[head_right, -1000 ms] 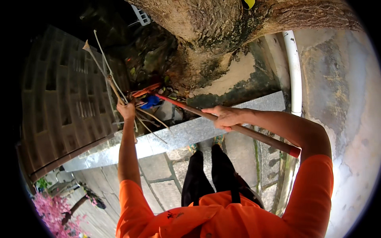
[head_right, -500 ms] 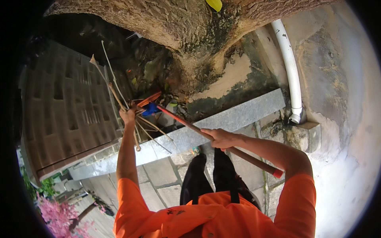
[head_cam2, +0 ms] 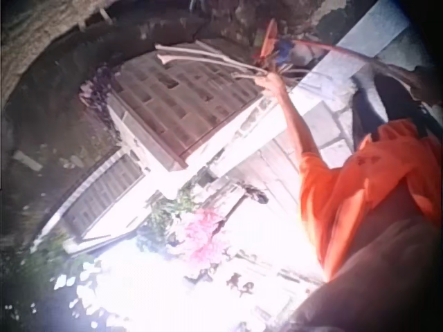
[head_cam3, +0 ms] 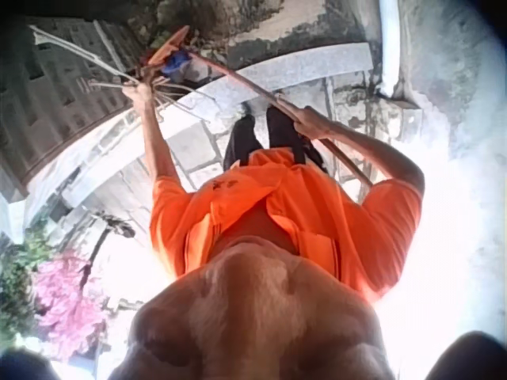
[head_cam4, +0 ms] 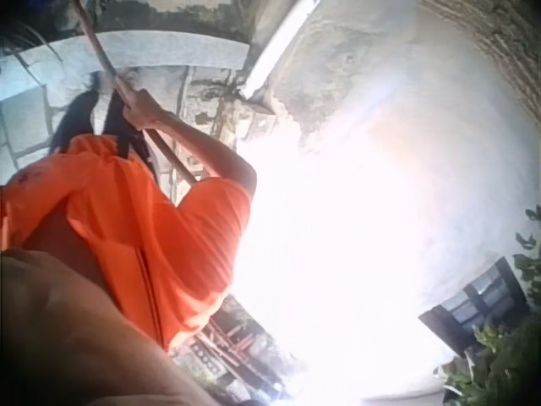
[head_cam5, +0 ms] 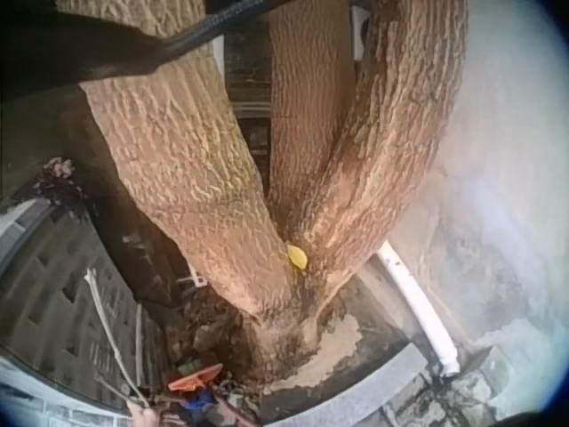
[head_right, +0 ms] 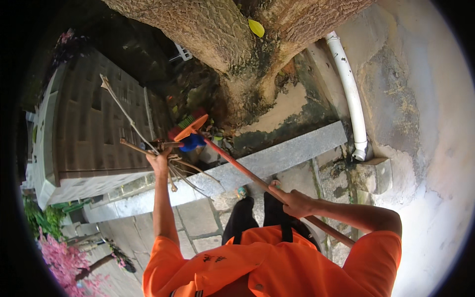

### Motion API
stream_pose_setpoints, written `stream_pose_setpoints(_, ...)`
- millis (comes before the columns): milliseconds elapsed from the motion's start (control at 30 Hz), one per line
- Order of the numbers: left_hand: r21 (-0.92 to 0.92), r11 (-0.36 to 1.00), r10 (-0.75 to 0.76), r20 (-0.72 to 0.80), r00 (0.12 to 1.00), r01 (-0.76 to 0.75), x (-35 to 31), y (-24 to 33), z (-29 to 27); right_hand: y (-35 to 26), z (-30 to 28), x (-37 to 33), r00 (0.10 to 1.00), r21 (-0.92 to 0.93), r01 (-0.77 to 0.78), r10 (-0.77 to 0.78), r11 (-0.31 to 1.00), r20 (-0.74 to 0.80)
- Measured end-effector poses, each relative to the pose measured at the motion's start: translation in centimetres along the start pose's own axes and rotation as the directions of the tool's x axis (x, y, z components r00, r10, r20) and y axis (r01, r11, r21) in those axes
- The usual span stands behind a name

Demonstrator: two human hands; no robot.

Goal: The person sweeps fallen leaves and twigs from a paved area near a tree base using a broom and dustpan. They gather the debris into the dustpan, walk to a nearby trash bin, and empty the contents into the bin.

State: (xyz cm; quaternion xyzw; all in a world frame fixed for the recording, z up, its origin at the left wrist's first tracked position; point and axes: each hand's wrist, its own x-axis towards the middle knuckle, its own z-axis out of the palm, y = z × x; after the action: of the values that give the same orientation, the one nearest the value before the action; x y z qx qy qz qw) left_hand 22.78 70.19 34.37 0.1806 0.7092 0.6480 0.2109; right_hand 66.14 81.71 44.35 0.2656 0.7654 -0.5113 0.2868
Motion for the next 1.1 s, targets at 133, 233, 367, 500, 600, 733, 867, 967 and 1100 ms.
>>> stream_pose_setpoints(133,0.049,0.992,0.114,0.054,0.992,-0.116,-3.8,2.3,1.2,0.6,-0.3,-3.0,0.999,0.026,0.033,-0.033,0.999,0.001)
stream_pose_setpoints(233,0.153,0.981,0.123,-0.034,0.992,-0.117,-8.2,4.1,0.1,-0.7,-1.4,-7.0,0.997,0.012,-0.057,0.056,0.998,0.061)
stream_pose_setpoints(367,0.15,0.983,0.11,-0.029,0.994,-0.104,-12.8,5.3,0.3,2.8,-0.4,-12.8,0.999,-0.096,0.041,-0.038,0.995,0.03)
stream_pose_setpoints(500,0.305,0.934,0.201,-0.022,0.979,-0.185,-18.4,8.7,2.0,9.8,0.2,-16.9,0.992,-0.185,0.129,-0.126,0.974,0.03)
stream_pose_setpoints(600,0.223,0.957,0.205,-0.075,0.976,-0.184,-24.1,9.1,1.4,13.0,0.2,-19.9,0.986,-0.232,0.163,-0.155,0.959,0.056)
stream_pose_setpoints(733,0.229,0.963,0.187,-0.18,0.966,-0.144,-30.1,10.0,0.8,15.0,-0.4,-23.4,0.987,-0.297,0.154,-0.135,0.942,0.083)
stream_pose_setpoints(867,0.099,0.992,0.1,-0.261,0.96,-0.076,-35.0,12.0,0.0,16.6,-0.8,-25.9,0.965,-0.359,0.249,-0.199,0.9,0.17)
stream_pose_setpoints(967,-0.026,0.999,0.024,-0.322,0.946,-0.034,-40.3,15.2,-2.0,13.4,-0.9,-26.3,0.948,-0.386,0.285,-0.198,0.877,0.249)
stream_pose_setpoints(1100,0.196,0.973,0.205,-0.482,0.852,-0.123,-45.2,12.0,-8.2,10.2,1.2,-25.0,0.91,-0.376,0.352,-0.22,0.857,0.351)
